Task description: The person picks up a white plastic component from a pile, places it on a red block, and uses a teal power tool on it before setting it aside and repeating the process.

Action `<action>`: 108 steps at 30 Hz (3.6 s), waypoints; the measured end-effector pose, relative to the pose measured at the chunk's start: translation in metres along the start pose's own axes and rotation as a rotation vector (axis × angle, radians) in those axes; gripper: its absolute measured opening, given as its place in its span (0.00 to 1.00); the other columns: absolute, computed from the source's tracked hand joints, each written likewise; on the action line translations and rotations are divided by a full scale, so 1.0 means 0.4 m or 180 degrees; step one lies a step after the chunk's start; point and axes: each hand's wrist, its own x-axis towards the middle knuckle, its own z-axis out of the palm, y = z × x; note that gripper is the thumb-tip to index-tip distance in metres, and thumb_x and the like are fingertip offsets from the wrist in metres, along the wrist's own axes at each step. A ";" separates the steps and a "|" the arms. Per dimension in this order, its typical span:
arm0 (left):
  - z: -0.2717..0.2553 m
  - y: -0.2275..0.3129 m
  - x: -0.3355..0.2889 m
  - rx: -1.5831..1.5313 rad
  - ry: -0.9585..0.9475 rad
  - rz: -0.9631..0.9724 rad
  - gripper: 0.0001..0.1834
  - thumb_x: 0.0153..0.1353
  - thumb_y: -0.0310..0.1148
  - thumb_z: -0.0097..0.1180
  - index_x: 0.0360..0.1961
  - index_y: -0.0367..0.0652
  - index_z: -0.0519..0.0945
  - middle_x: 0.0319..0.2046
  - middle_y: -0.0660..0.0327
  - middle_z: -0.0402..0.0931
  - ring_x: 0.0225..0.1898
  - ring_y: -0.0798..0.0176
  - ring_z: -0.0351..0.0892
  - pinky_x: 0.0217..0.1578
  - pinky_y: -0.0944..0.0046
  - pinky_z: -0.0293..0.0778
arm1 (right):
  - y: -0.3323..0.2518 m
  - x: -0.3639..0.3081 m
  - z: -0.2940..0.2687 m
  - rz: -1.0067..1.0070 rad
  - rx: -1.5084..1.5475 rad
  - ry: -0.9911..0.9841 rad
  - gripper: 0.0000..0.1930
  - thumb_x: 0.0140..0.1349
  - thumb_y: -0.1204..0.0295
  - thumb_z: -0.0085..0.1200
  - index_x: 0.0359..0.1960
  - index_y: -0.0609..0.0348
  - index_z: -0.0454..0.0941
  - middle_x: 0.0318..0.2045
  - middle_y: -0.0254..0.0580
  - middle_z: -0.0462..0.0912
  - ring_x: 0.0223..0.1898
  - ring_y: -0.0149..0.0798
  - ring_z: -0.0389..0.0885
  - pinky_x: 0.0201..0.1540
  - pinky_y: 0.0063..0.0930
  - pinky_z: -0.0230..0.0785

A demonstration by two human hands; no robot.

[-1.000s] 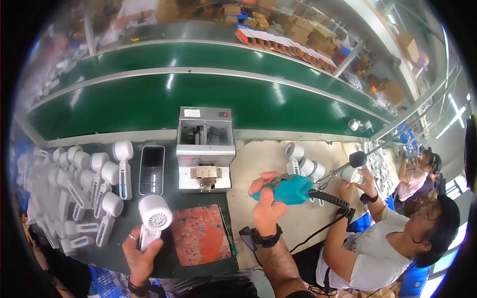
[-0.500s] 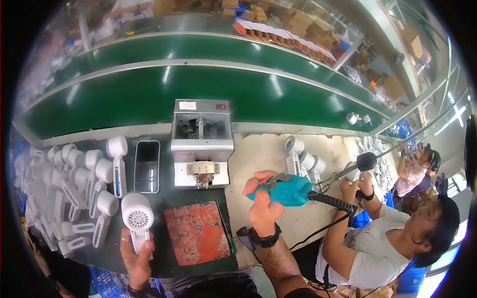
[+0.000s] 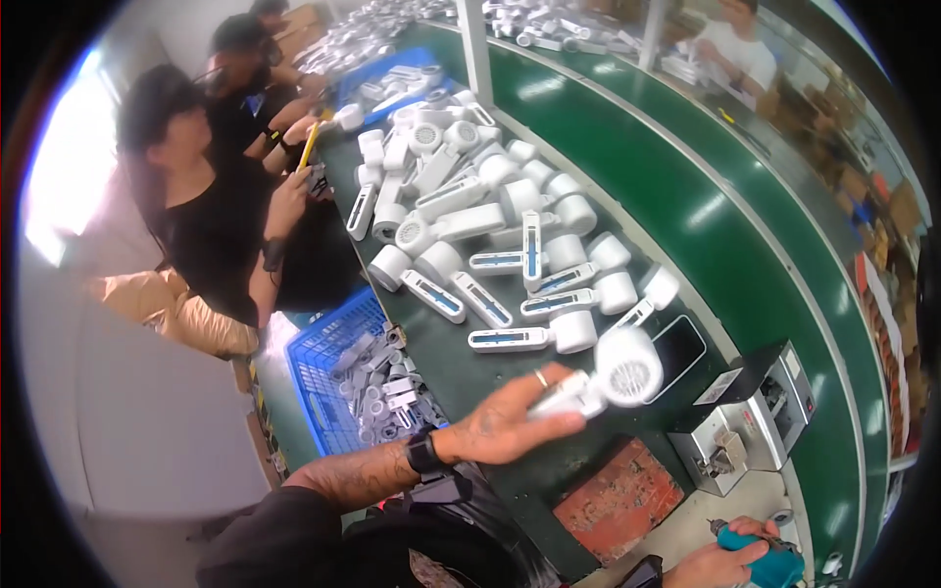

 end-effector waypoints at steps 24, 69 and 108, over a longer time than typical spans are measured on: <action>-0.714 0.019 0.384 0.3849 0.2144 0.0940 0.25 0.63 0.41 0.55 0.54 0.33 0.73 0.41 0.38 0.80 0.45 0.38 0.80 0.48 0.49 0.74 | 0.047 -0.016 -0.028 0.0056 0.0435 -0.0365 0.19 0.75 0.58 0.44 0.43 0.67 0.72 0.31 0.46 0.76 0.29 0.36 0.72 0.36 0.29 0.68; -0.039 0.065 0.067 0.1572 -0.0501 0.2029 0.37 0.60 0.28 0.59 0.71 0.45 0.62 0.41 0.62 0.80 0.33 0.58 0.78 0.39 0.57 0.77 | 0.038 -0.011 -0.003 -0.0604 -0.0043 -0.0052 0.23 0.75 0.57 0.42 0.33 0.67 0.75 0.22 0.40 0.76 0.22 0.39 0.73 0.25 0.31 0.69; 0.272 0.055 0.274 0.0057 -0.0953 0.1840 0.08 0.70 0.30 0.49 0.42 0.37 0.77 0.33 0.58 0.78 0.28 0.63 0.74 0.30 0.64 0.71 | -0.018 -0.018 -0.016 -0.0113 0.0146 -0.0297 0.22 0.71 0.54 0.47 0.39 0.68 0.68 0.26 0.44 0.76 0.24 0.37 0.71 0.29 0.26 0.67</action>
